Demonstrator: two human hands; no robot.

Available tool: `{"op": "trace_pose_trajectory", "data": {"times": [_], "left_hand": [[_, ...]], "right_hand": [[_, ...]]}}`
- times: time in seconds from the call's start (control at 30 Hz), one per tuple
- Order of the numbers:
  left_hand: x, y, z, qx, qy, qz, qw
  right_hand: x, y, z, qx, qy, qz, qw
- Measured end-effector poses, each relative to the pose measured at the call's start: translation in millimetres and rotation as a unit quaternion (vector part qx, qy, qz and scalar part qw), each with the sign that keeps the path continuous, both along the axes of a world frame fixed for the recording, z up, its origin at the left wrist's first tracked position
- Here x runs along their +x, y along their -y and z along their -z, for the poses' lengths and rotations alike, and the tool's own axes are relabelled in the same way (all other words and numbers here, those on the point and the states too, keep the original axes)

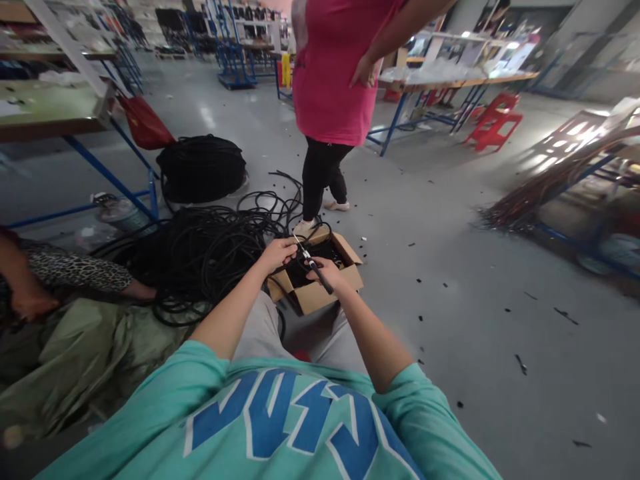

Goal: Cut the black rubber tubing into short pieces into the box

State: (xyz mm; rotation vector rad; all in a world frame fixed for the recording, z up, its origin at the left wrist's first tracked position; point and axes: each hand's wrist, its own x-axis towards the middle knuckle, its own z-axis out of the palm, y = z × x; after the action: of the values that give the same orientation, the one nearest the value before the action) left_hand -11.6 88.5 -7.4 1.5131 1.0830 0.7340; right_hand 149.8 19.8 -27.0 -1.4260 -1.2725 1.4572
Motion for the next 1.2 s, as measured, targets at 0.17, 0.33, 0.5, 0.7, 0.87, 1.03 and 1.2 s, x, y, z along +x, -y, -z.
{"op": "trace_pose_trajectory", "data": {"times": [0.17,0.33,0.5,0.7,0.87,1.03,1.2], "left_hand": [[6,-19,19.3,-0.064,0.014,-0.017,0.998],[16,-25,48.7,-0.029,-0.016,-0.042,0.999],[26,-30,72.8,-0.009,-0.037,-0.073,0.997],[40,-39,77.7,-0.094,-0.017,-0.050,0.994],[51,-48,76.1,-0.162,0.024,-0.046,0.986],[56,-67,86.6,-0.181,0.052,-0.063,0.980],[50,-84,85.8,-0.184,0.098,-0.070,0.975]], "right_hand": [[1,-14,19.0,-0.048,-0.024,0.024,0.998],[5,-21,40.8,-0.082,-0.022,0.045,0.995],[12,-26,58.6,-0.107,-0.025,0.039,0.993],[23,-39,63.8,-0.108,-0.040,0.037,0.993],[31,-54,70.7,-0.102,-0.062,0.039,0.992],[36,-77,80.6,-0.095,-0.057,0.047,0.993],[44,-93,77.5,-0.076,-0.061,0.086,0.991]]}}
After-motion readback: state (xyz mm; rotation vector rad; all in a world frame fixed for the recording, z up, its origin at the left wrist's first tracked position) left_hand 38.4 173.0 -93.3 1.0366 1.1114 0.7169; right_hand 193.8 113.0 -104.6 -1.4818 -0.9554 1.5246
